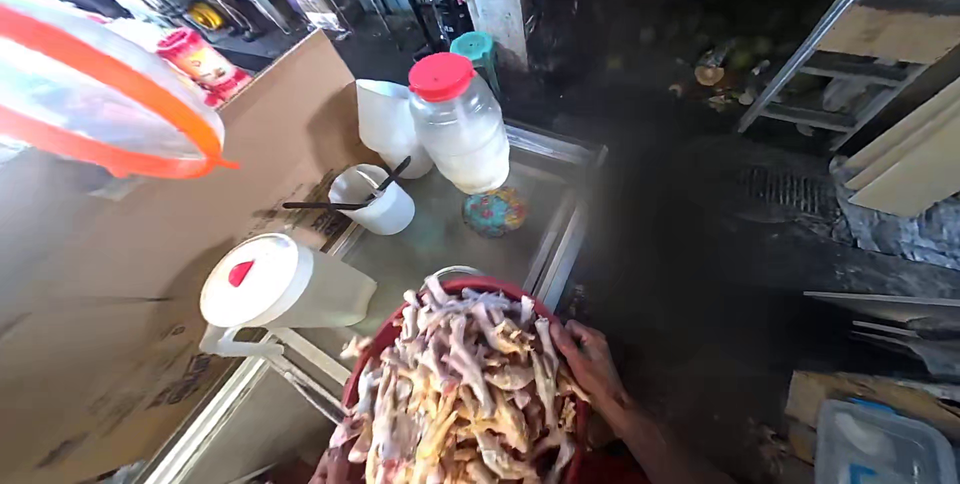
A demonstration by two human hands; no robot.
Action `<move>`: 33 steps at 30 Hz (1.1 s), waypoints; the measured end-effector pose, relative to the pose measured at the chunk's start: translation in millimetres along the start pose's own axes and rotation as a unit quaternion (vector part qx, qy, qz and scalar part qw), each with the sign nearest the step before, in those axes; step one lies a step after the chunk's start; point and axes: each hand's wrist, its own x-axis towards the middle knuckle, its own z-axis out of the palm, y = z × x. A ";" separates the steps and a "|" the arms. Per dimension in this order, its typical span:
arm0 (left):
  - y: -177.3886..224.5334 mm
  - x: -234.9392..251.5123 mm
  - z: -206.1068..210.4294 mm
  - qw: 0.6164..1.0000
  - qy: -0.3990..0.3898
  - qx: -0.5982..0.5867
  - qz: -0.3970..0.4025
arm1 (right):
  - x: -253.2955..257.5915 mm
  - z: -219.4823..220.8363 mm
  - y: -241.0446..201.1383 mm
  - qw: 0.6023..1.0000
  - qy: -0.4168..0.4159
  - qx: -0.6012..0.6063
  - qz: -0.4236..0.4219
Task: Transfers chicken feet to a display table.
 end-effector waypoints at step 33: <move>-22.5 136.4 471.5 0.984 -0.111 -0.136 -0.001 | 390.3 -245.0 0.7 0.996 0.072 -0.057 -0.015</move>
